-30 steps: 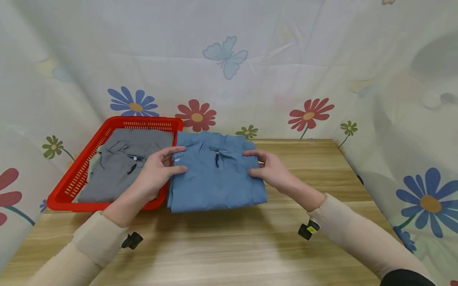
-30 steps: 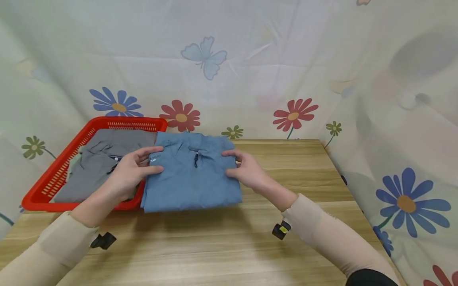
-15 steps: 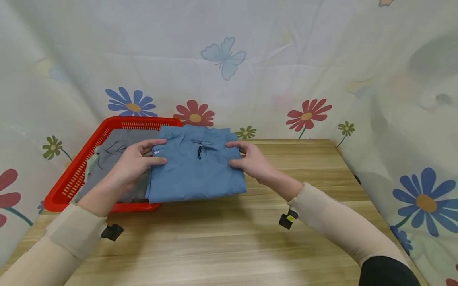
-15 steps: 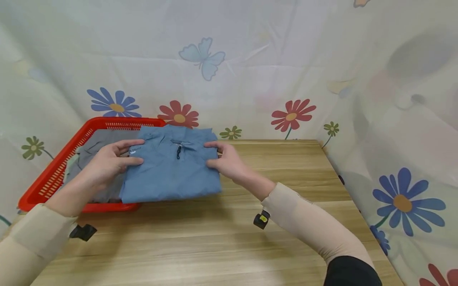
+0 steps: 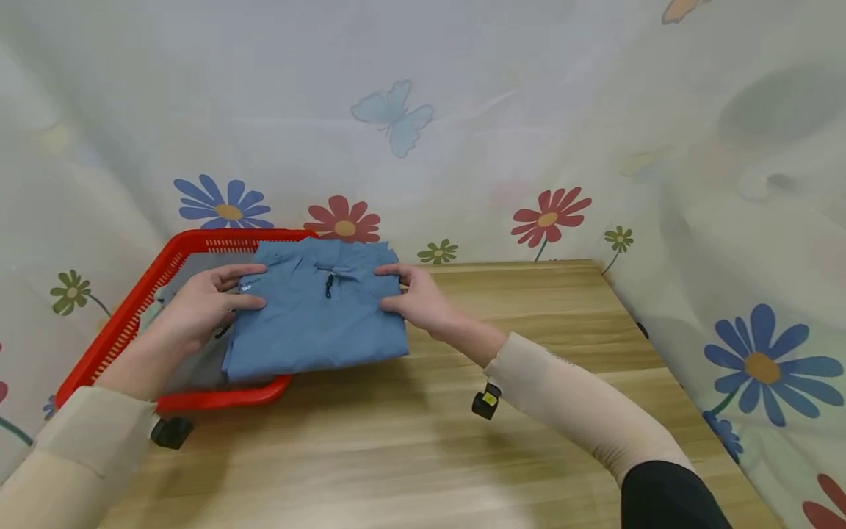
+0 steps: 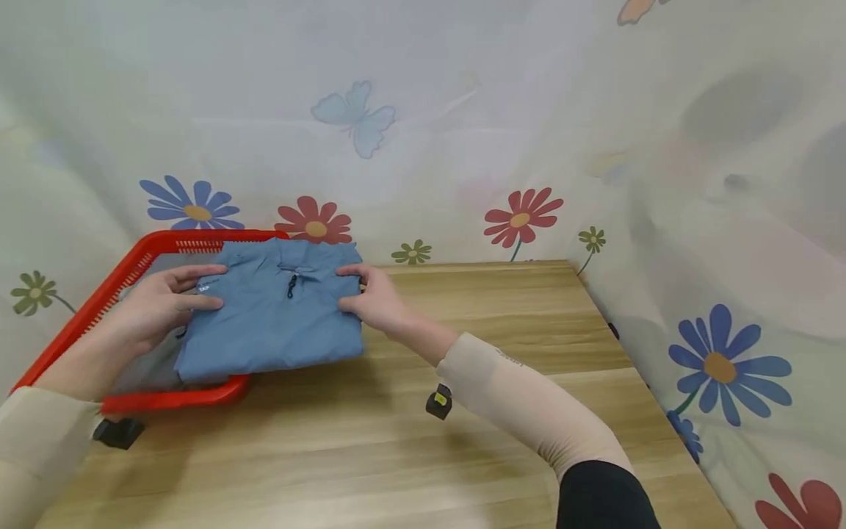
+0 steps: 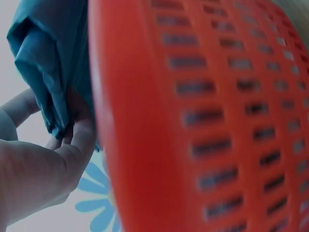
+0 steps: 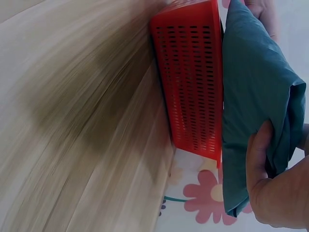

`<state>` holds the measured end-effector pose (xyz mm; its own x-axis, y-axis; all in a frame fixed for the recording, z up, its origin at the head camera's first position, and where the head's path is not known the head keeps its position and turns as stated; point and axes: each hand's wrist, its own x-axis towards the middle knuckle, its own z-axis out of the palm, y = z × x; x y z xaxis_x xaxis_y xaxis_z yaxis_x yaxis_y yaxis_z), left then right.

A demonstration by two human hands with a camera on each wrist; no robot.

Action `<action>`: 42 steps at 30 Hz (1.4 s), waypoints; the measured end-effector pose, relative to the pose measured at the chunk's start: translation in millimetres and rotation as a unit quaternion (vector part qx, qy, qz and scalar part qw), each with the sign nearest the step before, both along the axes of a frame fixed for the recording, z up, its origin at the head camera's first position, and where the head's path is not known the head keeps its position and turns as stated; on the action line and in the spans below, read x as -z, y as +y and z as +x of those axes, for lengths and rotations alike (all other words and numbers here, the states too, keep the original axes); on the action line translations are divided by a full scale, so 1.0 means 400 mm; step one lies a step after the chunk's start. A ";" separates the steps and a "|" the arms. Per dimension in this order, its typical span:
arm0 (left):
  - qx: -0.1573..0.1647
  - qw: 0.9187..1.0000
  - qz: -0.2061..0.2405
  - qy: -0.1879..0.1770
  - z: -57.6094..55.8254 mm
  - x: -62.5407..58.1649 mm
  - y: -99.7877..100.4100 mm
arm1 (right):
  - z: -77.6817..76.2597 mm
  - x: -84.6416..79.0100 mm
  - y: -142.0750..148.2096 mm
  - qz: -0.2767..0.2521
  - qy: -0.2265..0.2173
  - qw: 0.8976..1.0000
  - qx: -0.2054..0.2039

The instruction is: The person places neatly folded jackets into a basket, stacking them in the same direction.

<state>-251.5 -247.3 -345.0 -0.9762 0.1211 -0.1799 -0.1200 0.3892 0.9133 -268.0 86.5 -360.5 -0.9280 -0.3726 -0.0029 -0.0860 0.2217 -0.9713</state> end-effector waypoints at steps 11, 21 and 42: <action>0.012 0.999 -0.049 -0.006 -0.031 0.000 -0.067 | -0.014 0.004 -0.051 -0.014 0.017 1.000 0.007; 0.019 0.999 -0.031 -0.023 -0.044 -0.001 -0.136 | -0.029 -0.003 -0.116 -0.020 0.015 1.000 0.016; 0.060 0.993 -0.088 -0.041 -0.029 -0.009 -0.290 | -0.004 0.007 -0.242 -0.035 0.040 0.998 0.012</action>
